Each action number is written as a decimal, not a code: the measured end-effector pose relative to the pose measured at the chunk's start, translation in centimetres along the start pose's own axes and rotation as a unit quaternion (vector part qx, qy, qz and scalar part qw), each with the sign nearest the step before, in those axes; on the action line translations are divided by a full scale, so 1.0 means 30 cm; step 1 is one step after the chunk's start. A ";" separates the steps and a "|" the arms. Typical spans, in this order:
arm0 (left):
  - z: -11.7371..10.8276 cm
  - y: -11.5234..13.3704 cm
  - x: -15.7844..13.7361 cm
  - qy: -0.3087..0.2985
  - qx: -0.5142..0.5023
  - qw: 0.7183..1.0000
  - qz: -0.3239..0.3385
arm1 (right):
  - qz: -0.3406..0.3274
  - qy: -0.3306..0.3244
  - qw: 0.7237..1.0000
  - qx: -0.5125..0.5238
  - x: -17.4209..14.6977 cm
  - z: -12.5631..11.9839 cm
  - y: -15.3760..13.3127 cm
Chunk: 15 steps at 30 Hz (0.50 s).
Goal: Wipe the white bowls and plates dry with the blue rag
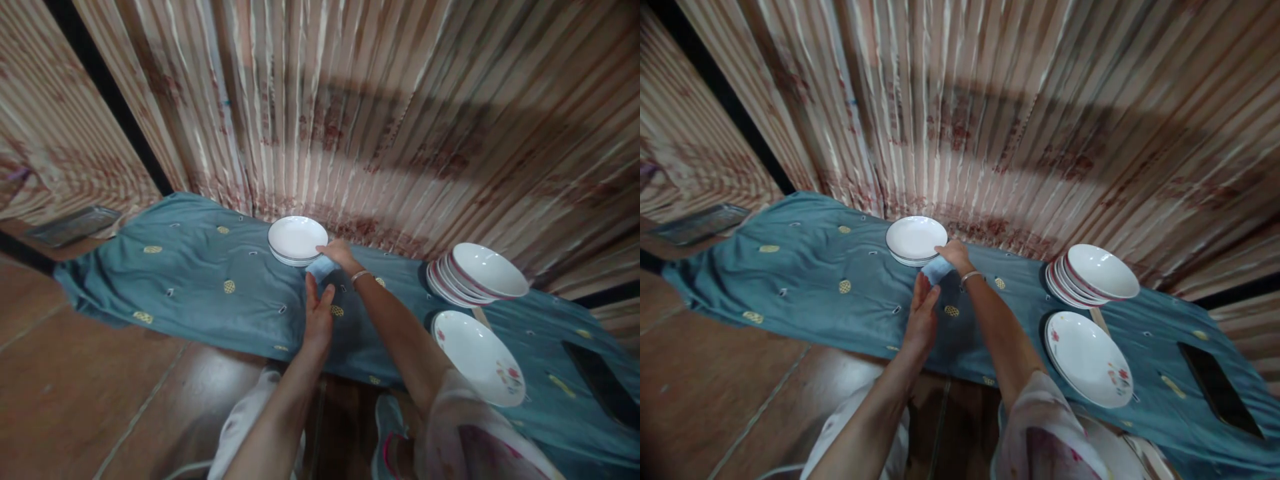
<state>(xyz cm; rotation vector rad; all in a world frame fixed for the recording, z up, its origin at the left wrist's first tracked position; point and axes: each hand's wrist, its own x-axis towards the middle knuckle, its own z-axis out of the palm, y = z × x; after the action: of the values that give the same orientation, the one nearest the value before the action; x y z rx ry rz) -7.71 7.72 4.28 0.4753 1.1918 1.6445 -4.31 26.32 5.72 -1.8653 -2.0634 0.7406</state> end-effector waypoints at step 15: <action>-0.023 0.107 0.013 0.036 -0.158 0.980 -0.117 | 0.028 0.028 0.926 0.375 -0.185 -0.074 0.106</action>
<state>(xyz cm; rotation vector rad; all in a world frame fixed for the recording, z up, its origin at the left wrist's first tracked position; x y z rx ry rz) -9.97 7.72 6.68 0.0726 0.9721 1.6167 0.29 21.44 6.68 -1.4648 -1.3842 1.2496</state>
